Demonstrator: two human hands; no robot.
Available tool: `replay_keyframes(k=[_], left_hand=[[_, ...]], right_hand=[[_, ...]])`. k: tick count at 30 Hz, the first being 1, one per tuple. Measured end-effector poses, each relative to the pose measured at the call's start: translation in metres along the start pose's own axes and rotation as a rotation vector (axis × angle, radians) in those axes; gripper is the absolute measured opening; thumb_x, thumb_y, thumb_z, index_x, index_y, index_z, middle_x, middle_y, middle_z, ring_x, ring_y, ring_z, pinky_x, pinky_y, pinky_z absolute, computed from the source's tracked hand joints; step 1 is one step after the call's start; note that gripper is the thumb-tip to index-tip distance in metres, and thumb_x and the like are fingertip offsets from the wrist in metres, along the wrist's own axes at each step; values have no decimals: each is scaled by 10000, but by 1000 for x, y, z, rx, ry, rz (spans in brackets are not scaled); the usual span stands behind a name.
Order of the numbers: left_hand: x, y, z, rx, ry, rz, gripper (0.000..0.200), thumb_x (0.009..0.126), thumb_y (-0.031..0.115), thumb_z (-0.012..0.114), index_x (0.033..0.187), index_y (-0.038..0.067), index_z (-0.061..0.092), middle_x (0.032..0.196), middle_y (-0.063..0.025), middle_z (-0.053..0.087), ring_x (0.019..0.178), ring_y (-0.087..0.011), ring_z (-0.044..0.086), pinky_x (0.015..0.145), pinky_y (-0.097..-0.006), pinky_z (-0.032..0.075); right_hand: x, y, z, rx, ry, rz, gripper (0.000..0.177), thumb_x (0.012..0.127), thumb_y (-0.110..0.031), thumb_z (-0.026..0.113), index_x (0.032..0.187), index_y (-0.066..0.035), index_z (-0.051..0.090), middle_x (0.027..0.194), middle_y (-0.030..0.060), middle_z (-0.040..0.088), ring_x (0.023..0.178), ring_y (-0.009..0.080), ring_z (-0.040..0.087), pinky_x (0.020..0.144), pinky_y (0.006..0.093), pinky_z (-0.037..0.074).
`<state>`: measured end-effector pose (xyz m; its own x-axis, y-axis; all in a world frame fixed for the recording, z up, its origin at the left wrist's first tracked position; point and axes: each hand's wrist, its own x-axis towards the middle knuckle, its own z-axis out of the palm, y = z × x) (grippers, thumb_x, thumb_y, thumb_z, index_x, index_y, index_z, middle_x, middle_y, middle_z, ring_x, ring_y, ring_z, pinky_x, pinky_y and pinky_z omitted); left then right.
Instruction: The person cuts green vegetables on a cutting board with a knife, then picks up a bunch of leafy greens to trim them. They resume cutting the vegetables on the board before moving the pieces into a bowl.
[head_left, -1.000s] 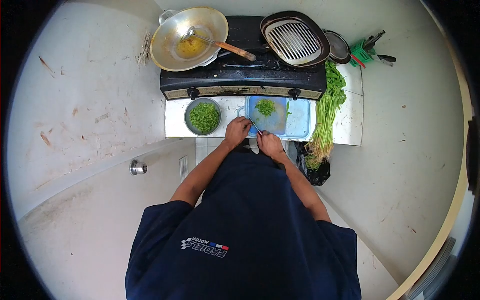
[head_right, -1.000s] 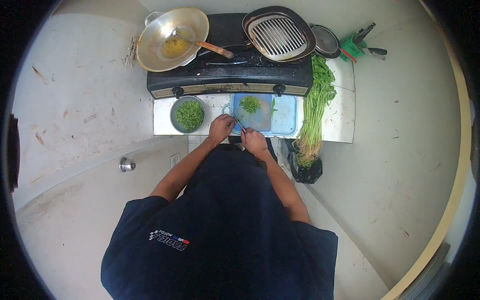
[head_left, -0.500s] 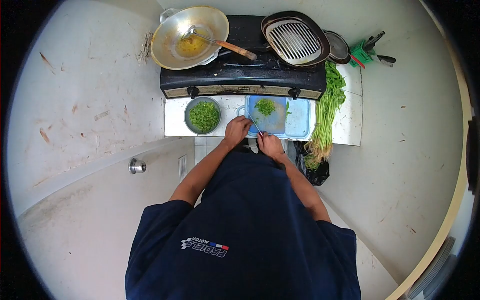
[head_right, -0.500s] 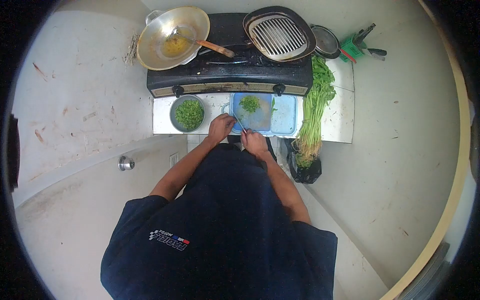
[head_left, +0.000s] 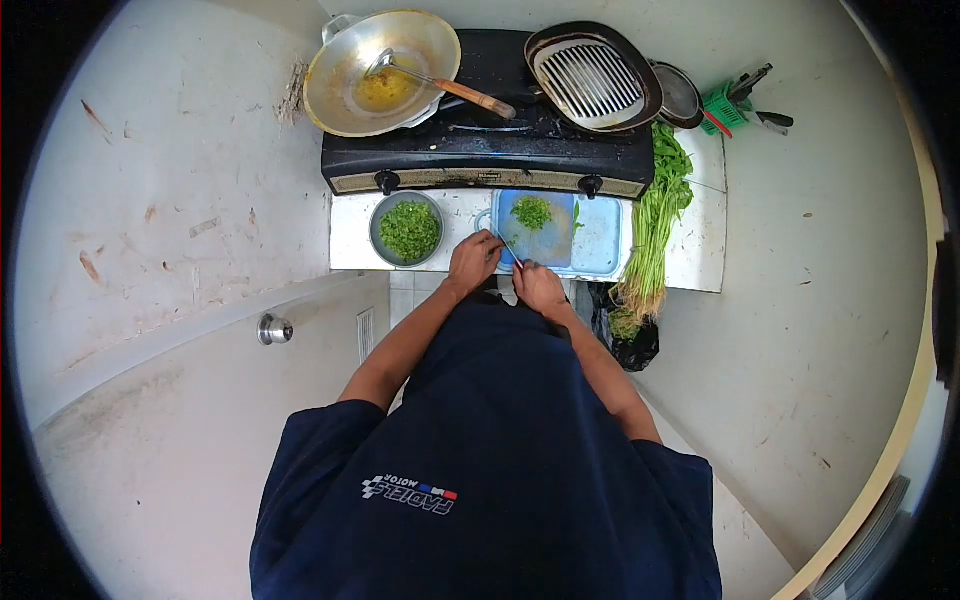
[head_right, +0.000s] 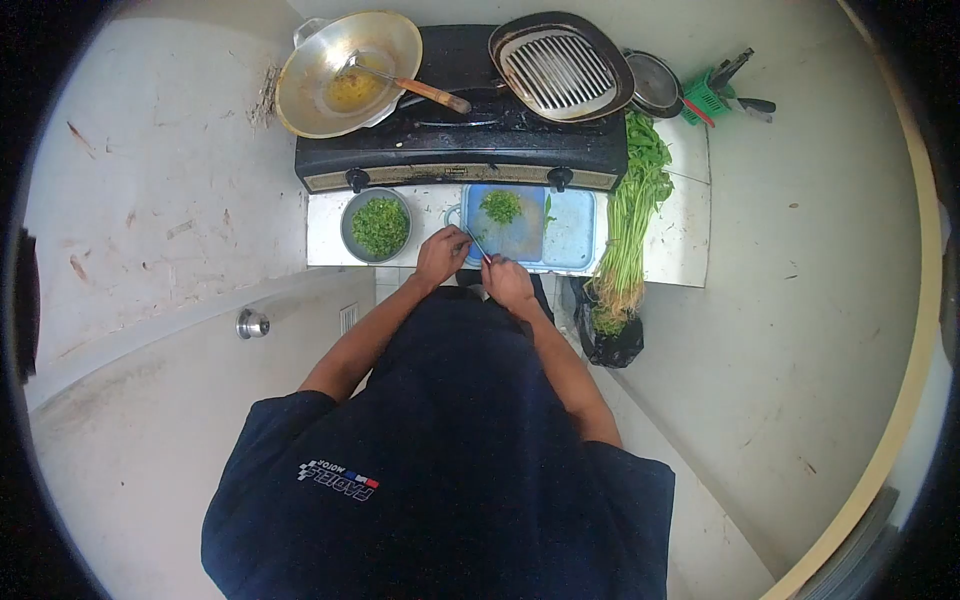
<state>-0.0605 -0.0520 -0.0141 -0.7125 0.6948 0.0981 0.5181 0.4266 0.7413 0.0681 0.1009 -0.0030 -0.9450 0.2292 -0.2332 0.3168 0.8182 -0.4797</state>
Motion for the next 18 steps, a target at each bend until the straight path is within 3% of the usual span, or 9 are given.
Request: replay_keyframes(k=[18], left_hand=[[-1, -2, 2, 18, -39, -72, 120, 886, 127, 698, 954, 74, 782, 858, -99, 669, 869, -319, 676, 773, -434, 560]], right_hand=[[-7, 6, 3, -5, 19, -29, 442, 1035, -354, 566, 882, 55, 639, 655, 304, 657, 629, 484, 693, 594, 558, 575]])
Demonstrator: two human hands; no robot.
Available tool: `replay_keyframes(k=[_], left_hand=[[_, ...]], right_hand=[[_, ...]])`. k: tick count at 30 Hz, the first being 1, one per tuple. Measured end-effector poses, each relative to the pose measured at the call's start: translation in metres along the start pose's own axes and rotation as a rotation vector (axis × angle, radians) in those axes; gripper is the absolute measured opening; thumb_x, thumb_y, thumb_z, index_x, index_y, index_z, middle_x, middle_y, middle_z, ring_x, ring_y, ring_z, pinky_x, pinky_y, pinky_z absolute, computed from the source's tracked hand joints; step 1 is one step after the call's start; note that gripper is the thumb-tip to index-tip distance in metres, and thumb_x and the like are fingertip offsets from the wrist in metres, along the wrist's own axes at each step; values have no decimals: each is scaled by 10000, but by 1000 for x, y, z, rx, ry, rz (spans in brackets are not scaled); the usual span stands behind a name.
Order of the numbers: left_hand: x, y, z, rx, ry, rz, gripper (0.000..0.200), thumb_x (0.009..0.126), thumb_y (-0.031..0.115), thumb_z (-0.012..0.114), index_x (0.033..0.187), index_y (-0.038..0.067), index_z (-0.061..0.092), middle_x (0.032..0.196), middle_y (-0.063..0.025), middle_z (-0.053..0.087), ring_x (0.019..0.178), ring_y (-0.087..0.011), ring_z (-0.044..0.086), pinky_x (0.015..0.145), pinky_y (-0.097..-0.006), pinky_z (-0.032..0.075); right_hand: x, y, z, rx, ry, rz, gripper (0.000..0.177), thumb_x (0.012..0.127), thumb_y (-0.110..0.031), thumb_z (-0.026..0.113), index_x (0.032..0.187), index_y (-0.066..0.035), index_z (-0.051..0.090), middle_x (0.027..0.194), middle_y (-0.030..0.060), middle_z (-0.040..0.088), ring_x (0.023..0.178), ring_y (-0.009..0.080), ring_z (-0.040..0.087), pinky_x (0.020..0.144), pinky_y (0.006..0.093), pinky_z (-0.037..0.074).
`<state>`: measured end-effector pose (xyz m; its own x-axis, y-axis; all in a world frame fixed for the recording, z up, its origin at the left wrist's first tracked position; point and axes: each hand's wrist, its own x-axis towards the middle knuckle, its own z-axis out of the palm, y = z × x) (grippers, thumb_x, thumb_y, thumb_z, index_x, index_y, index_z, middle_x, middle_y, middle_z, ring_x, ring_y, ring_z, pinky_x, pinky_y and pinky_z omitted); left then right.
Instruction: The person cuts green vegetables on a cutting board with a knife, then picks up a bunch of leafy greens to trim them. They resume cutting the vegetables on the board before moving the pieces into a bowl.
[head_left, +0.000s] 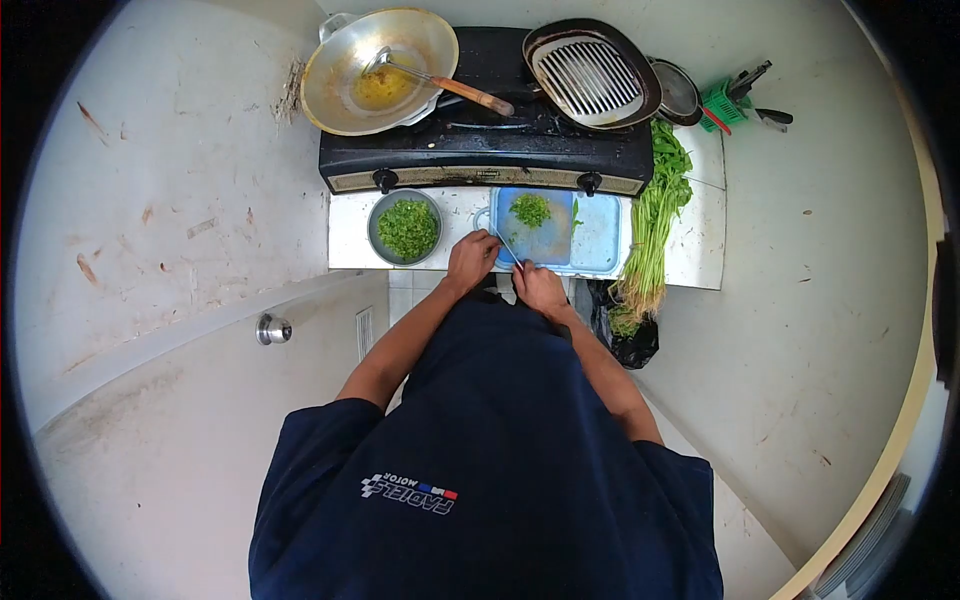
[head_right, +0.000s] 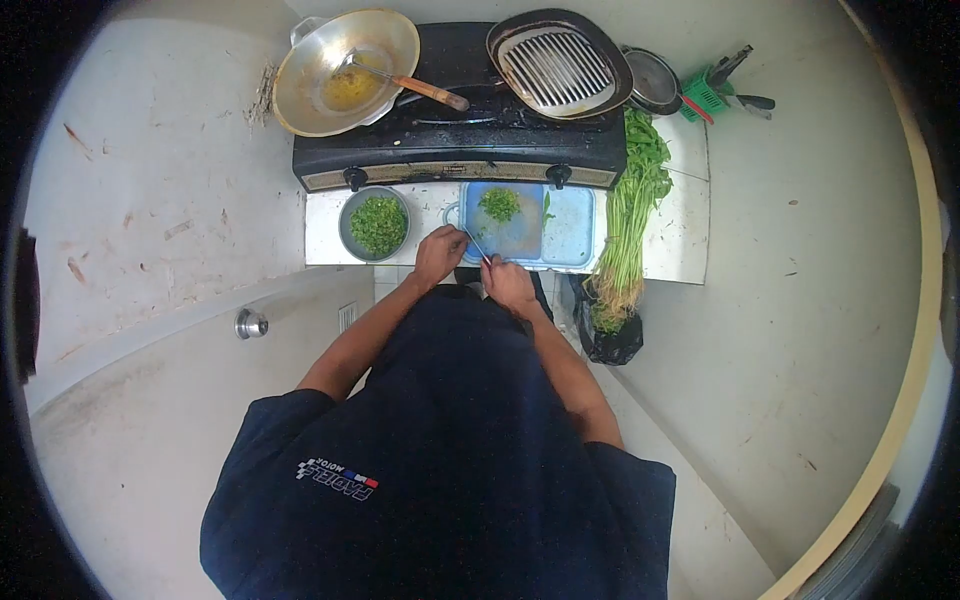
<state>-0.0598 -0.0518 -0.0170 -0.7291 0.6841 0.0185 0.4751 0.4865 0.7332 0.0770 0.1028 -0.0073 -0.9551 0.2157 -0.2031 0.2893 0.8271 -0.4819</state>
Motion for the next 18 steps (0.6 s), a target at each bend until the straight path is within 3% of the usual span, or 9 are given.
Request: replay_keyframes(k=[12, 18], left_hand=[[-1, -3, -1, 4, 30, 74, 137, 884, 133, 715, 984, 78, 791, 894, -88, 697, 819, -294, 694, 746, -407, 572], [-1, -2, -4, -103, -32, -40, 149, 879, 118, 704, 987, 75, 797, 914, -87, 716, 806, -296, 705, 755, -410, 576]], right_hand=[[6, -6, -2, -18, 3, 4, 436, 1039, -343, 558, 871, 51, 641, 695, 316, 671, 657, 486, 699, 606, 549, 576], [-1, 0, -5, -5, -12, 44, 434, 1028, -358, 572, 890, 47, 640, 694, 315, 668, 667, 494, 696, 621, 565, 572]])
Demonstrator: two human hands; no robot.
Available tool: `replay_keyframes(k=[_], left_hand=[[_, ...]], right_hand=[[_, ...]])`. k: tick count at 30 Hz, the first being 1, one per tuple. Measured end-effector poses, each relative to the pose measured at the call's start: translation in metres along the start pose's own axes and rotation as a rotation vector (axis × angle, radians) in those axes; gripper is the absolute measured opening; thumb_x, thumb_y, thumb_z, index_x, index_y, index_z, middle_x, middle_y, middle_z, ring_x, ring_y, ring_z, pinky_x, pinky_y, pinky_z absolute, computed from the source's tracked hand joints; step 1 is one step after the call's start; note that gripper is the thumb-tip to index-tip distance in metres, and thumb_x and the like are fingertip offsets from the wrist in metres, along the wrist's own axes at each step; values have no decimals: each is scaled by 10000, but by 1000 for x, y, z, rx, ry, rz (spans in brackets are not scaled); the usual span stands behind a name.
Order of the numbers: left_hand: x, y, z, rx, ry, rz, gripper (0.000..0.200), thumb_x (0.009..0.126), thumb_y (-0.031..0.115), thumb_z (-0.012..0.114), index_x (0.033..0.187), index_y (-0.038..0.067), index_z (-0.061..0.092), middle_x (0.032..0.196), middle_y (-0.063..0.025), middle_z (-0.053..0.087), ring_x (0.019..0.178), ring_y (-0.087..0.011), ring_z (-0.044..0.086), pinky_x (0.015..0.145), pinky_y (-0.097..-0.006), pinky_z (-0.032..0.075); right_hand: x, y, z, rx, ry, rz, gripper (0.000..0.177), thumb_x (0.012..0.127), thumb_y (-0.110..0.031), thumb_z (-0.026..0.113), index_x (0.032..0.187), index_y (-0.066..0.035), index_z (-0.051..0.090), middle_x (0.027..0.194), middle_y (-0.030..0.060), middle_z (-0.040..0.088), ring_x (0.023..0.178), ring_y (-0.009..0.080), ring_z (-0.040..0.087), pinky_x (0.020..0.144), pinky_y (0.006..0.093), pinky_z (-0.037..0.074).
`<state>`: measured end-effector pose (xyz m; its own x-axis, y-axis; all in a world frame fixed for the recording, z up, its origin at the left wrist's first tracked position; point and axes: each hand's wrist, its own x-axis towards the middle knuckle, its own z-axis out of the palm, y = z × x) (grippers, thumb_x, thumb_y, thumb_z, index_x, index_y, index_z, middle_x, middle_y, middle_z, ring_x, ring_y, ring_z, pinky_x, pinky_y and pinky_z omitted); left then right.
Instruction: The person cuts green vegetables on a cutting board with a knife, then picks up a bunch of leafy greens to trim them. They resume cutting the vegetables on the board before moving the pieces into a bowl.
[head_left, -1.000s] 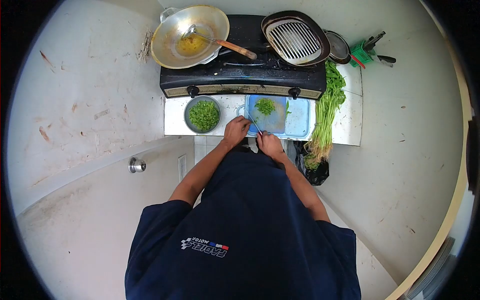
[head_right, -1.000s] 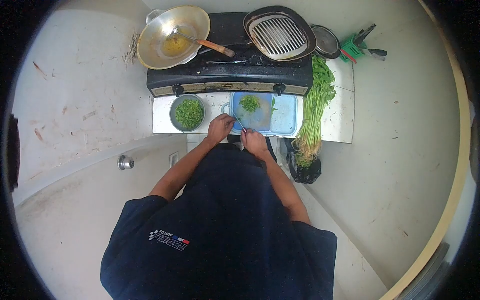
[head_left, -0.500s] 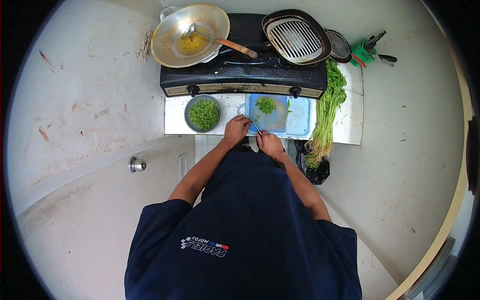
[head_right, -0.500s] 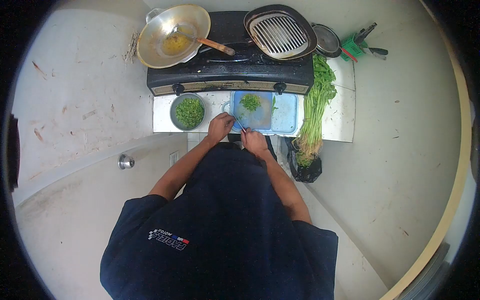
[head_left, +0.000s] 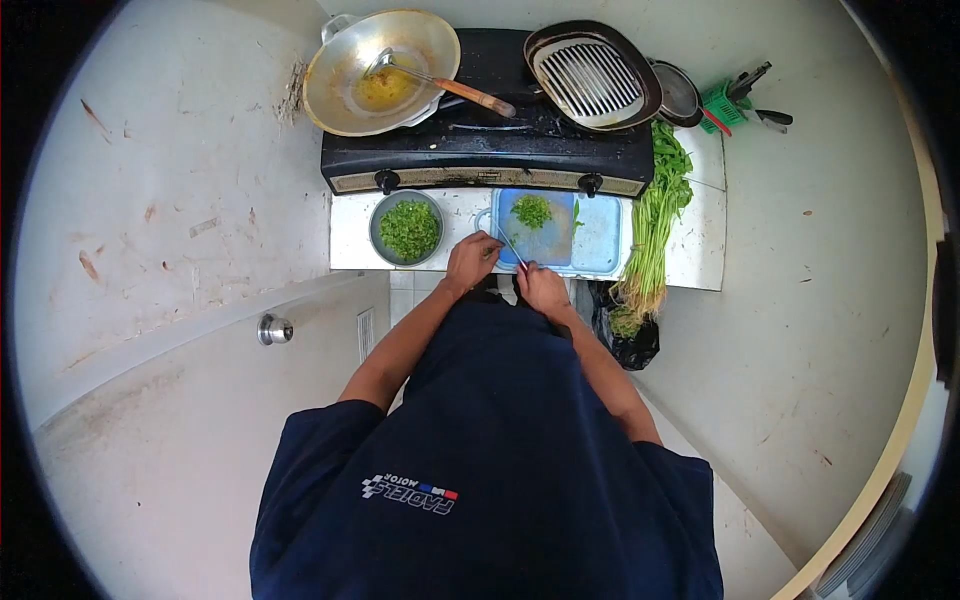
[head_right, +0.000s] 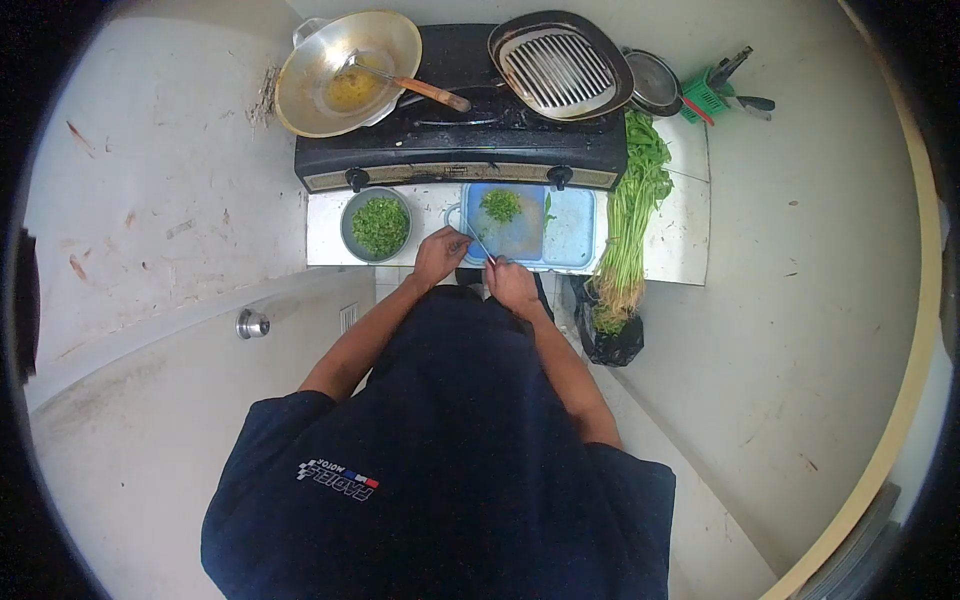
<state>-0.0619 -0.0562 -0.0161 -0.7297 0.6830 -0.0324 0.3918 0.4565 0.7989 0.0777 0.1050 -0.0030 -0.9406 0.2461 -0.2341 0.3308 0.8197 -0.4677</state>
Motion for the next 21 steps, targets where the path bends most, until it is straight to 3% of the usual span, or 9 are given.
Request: replay_keyframes(k=[18, 21], left_hand=[[0, 1, -1, 50, -2, 7, 123, 889, 139, 720, 963, 61, 777, 863, -109, 688, 787, -308, 680, 733, -425, 550], [-1, -1, -2, 50, -13, 15, 136, 888, 130, 713, 982, 63, 784, 901, -111, 705, 851, -318, 685, 783, -429, 553]], right_hand=[[1, 1, 8, -11, -7, -52, 431, 1038, -344, 557, 888, 51, 643, 663, 301, 663, 635, 480, 695, 600, 552, 572], [3, -2, 5, -18, -7, -42, 430, 1038, -344, 554, 890, 49, 646, 671, 300, 668, 641, 483, 697, 605, 551, 573]])
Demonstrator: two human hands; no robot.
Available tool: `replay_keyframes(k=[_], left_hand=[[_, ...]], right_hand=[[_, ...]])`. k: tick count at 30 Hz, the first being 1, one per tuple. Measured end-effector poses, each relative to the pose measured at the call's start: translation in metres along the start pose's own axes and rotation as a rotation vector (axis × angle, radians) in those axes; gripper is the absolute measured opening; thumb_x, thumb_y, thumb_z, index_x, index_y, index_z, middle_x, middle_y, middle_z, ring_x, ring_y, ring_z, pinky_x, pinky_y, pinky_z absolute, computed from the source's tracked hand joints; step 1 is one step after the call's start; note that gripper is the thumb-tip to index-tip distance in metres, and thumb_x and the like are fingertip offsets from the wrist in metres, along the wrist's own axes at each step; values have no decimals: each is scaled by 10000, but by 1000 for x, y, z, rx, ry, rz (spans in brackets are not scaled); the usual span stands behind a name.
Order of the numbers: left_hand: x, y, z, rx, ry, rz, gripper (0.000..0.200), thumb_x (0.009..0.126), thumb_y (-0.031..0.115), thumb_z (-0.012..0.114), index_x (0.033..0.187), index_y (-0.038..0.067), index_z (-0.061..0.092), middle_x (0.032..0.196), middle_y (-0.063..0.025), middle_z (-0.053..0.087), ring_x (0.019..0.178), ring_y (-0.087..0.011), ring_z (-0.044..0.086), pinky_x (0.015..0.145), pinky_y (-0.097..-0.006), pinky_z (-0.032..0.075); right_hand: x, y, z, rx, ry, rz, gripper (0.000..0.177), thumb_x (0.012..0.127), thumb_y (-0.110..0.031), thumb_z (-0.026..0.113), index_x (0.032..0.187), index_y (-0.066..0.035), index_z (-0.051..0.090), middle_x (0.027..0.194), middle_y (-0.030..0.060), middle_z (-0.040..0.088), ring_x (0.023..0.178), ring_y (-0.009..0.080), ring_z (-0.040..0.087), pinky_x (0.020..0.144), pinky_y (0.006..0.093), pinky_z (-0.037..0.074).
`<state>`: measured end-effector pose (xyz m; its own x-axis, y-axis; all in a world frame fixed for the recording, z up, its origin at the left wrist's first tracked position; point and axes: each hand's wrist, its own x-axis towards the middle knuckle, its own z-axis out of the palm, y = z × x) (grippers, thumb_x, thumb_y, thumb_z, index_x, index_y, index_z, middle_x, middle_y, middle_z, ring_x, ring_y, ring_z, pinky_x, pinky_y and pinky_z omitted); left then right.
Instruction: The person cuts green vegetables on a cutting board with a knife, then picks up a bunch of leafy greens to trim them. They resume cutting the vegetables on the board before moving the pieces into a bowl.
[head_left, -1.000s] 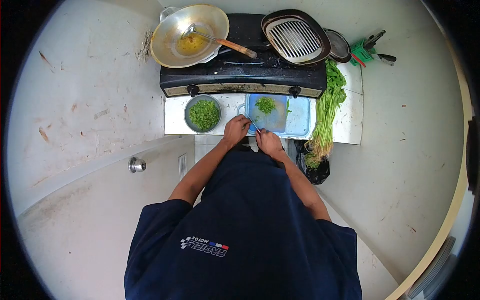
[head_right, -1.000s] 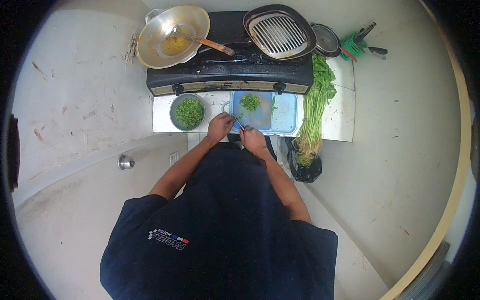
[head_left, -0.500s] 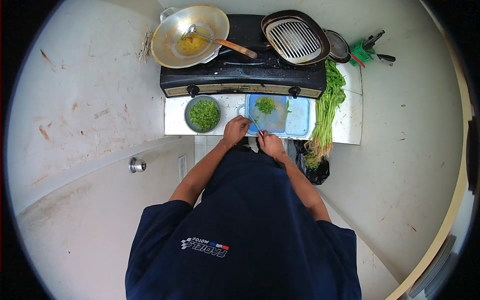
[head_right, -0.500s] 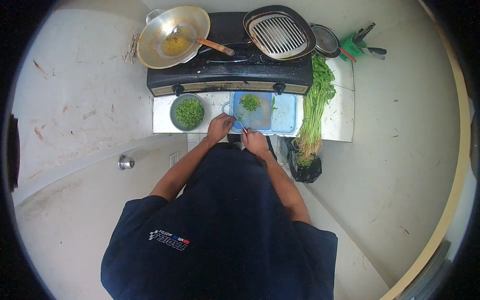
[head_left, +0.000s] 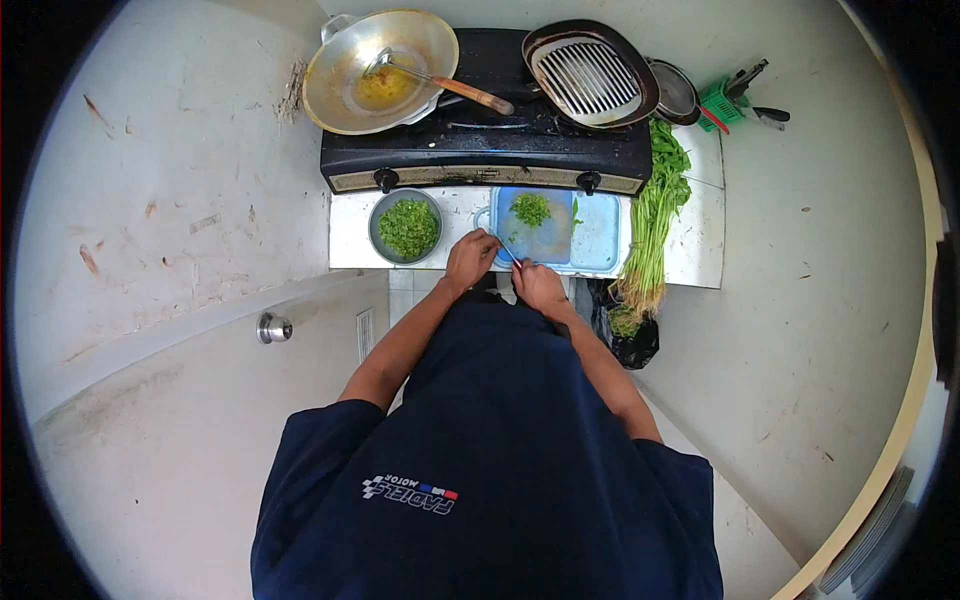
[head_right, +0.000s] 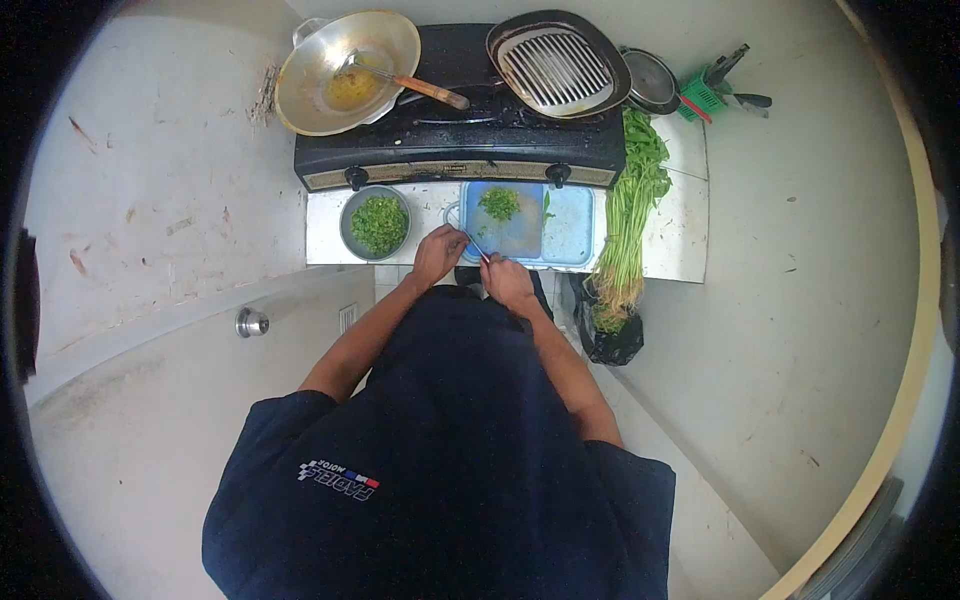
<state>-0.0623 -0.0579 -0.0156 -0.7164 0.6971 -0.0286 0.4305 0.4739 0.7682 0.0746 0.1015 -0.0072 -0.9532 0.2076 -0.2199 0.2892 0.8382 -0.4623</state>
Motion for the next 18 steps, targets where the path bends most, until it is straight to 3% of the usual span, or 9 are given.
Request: replay_keyframes(k=[3, 11, 18], left_hand=[[-2, -2, 1, 8, 64, 95, 138, 894, 122, 705, 988, 61, 785, 948, -109, 724, 902, -325, 686, 831, -430, 554], [-4, -4, 4, -61, 54, 29, 142, 877, 89, 704, 996, 86, 782, 938, -96, 727, 937, -325, 675, 836, -439, 555], [-4, -1, 2, 3, 59, 61, 118, 879, 92, 707, 966, 84, 787, 938, -100, 731, 932, -323, 674, 839, -430, 551]], right_hand=[[-2, -2, -2, 10, 5, -2, 435, 1038, -350, 553, 894, 51, 645, 680, 302, 671, 651, 489, 696, 612, 556, 573], [-4, 0, -5, 3, -58, 81, 461, 1053, -381, 516, 952, 46, 658, 740, 298, 693, 727, 477, 717, 680, 554, 584], [-7, 2, -3, 49, -1, 34, 466, 1042, -366, 550, 925, 75, 643, 690, 320, 663, 655, 498, 688, 626, 574, 566]])
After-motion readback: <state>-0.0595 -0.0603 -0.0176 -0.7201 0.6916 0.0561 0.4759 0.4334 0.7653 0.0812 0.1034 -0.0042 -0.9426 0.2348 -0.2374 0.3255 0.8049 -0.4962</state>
